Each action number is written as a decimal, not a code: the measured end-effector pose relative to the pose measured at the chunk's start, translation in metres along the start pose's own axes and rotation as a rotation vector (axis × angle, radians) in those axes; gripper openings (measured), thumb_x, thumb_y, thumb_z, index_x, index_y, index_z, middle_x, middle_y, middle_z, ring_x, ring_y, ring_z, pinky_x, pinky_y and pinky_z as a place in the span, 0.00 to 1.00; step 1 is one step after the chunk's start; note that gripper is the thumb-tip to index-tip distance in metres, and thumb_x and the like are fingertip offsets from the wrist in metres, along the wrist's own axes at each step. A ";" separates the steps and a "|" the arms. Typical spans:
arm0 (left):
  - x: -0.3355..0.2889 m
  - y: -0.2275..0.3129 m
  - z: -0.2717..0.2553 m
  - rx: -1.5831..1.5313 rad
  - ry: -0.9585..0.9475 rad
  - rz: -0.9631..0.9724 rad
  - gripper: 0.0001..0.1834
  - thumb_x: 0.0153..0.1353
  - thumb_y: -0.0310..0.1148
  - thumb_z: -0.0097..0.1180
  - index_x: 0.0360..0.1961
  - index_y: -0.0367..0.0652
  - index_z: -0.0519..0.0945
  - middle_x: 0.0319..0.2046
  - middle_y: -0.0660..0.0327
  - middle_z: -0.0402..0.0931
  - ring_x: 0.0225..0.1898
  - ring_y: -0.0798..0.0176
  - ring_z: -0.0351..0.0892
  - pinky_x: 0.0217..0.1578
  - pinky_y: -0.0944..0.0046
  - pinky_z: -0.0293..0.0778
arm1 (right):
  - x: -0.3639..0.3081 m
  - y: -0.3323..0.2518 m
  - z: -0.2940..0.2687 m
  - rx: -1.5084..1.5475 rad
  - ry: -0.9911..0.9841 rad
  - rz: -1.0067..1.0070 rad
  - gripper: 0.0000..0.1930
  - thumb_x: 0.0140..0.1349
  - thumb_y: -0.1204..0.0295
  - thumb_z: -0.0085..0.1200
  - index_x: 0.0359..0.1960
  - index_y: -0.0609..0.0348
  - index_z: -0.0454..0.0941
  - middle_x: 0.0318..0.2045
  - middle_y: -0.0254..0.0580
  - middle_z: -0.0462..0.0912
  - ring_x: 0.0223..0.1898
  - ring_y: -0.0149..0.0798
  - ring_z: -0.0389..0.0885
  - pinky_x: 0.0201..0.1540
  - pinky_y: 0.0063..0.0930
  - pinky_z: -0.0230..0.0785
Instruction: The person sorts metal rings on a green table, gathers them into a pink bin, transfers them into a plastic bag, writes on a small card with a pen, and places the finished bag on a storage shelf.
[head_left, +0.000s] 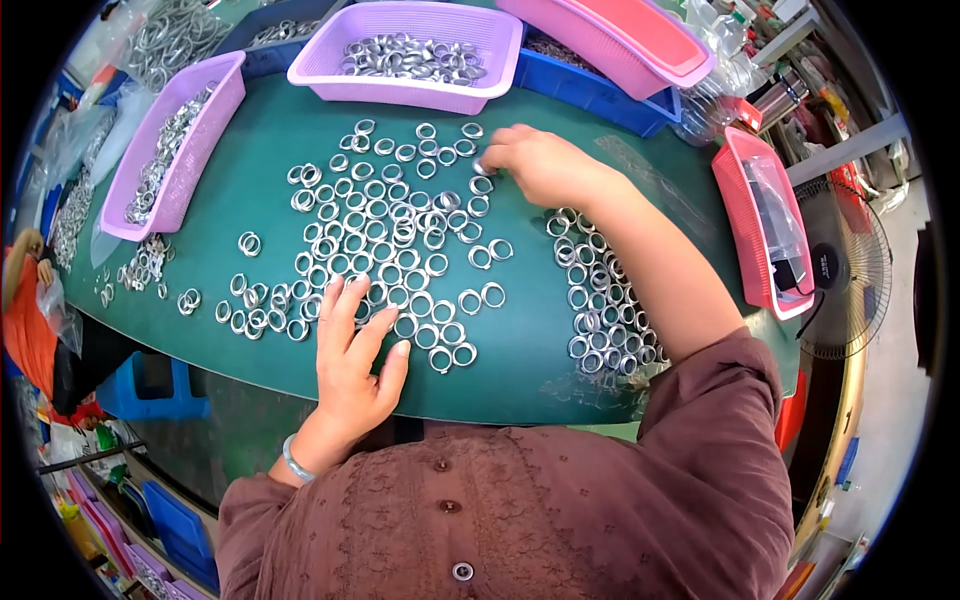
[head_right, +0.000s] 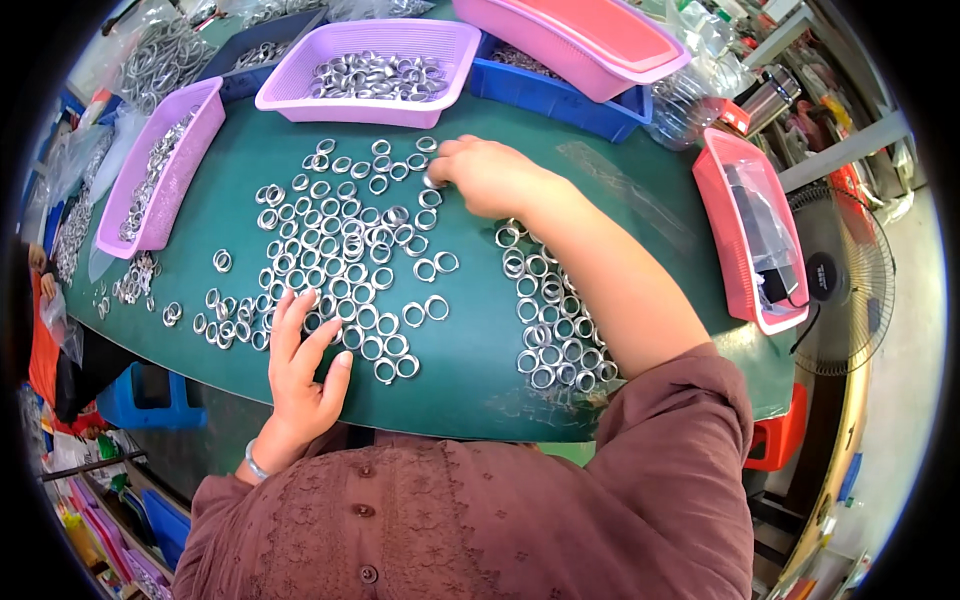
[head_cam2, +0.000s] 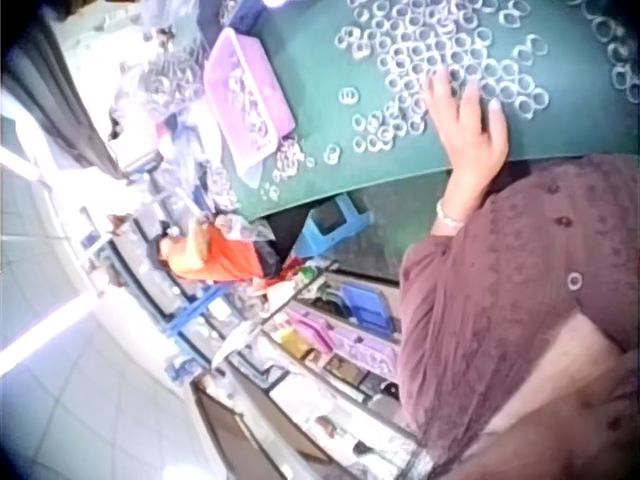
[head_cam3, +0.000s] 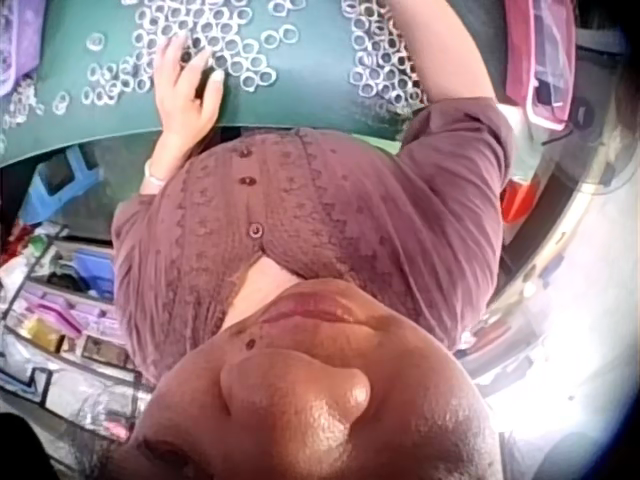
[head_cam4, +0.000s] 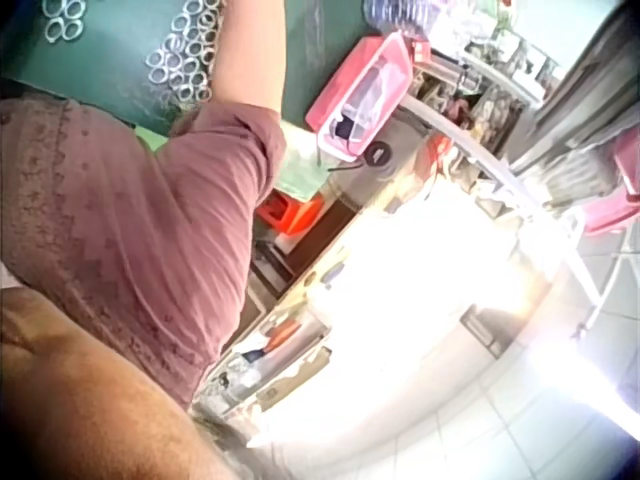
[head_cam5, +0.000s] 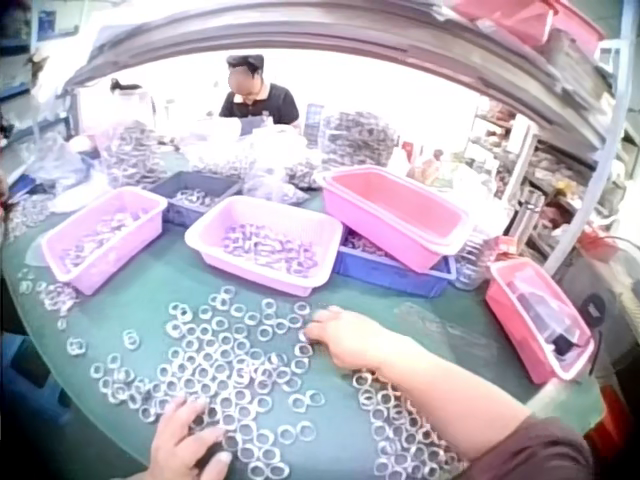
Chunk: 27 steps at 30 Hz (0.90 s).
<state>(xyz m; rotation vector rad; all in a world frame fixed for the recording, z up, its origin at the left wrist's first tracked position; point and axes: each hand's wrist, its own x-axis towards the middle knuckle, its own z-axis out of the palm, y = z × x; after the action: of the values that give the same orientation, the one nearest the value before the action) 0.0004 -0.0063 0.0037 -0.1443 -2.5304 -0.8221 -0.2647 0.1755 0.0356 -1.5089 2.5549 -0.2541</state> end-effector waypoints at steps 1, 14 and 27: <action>0.000 0.001 0.001 -0.003 0.004 0.002 0.18 0.48 0.24 0.57 0.43 0.37 0.77 0.57 0.45 0.64 0.61 0.37 0.58 0.60 0.46 0.55 | -0.006 0.003 -0.003 0.008 0.008 0.000 0.22 0.44 0.87 0.49 0.42 0.54 0.78 0.41 0.40 0.75 0.50 0.45 0.71 0.50 0.36 0.67; 0.000 0.003 0.000 0.000 0.018 0.016 0.18 0.49 0.25 0.57 0.44 0.37 0.77 0.56 0.45 0.65 0.61 0.37 0.58 0.60 0.47 0.55 | -0.009 -0.021 0.007 0.140 0.174 -0.356 0.11 0.48 0.73 0.59 0.35 0.56 0.75 0.38 0.41 0.73 0.47 0.47 0.70 0.49 0.38 0.66; -0.002 0.002 0.002 0.041 0.047 0.031 0.17 0.49 0.26 0.58 0.42 0.37 0.78 0.55 0.45 0.66 0.59 0.36 0.60 0.58 0.46 0.57 | -0.047 -0.051 0.002 0.156 -0.005 -0.343 0.11 0.47 0.74 0.59 0.34 0.56 0.76 0.36 0.39 0.74 0.44 0.45 0.71 0.47 0.38 0.64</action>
<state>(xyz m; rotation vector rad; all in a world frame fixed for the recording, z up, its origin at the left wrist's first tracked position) 0.0018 -0.0036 0.0022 -0.1483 -2.4935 -0.7523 -0.1988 0.1922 0.0481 -1.8710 2.1998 -0.4791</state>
